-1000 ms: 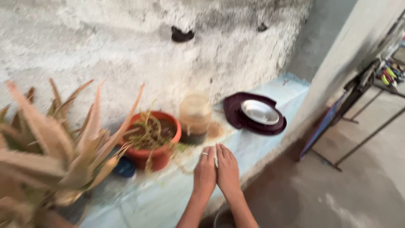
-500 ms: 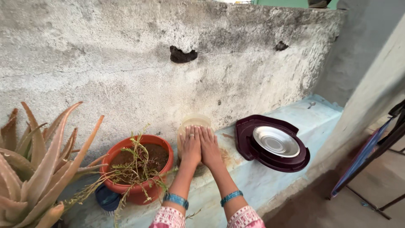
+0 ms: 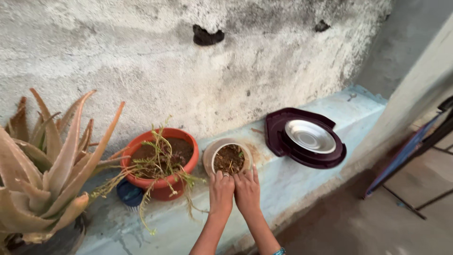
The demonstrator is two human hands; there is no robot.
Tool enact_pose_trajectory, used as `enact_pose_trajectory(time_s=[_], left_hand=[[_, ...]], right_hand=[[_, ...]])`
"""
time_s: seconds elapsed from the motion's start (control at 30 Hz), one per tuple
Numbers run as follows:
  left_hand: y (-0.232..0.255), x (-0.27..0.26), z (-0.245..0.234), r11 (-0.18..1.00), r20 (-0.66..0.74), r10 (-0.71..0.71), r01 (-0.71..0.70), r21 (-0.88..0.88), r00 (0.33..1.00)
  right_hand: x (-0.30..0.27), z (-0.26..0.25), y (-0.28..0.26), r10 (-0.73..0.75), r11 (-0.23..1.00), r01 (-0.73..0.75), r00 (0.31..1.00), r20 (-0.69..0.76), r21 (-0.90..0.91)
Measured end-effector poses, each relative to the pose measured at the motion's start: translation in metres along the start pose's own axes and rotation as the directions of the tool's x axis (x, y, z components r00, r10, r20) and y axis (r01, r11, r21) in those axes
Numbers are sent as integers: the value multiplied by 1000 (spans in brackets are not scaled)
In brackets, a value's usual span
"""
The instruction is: The person waters potted aloe and basil plants using a metal cup and then clears debris from the soil of the basil plant by hand.
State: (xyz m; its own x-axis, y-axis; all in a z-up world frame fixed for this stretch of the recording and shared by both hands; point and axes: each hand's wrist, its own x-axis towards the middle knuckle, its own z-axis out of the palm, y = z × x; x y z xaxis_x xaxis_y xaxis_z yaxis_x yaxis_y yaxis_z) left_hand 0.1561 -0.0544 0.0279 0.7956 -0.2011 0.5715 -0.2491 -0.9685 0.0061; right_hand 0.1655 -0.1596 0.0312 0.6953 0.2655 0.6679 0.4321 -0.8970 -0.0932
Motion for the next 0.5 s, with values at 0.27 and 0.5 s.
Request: enact_pose_trajectory(time_s=[0.27, 0.5], left_hand=[[7, -27, 10, 1000, -162, 3, -6, -19, 987], [5, -50, 40, 989, -173, 147, -146, 21, 974]], right_hand=[[-28, 2, 1, -100, 994, 102, 993, -63, 28], [-56, 25, 12, -47, 996, 58, 987, -151, 69]])
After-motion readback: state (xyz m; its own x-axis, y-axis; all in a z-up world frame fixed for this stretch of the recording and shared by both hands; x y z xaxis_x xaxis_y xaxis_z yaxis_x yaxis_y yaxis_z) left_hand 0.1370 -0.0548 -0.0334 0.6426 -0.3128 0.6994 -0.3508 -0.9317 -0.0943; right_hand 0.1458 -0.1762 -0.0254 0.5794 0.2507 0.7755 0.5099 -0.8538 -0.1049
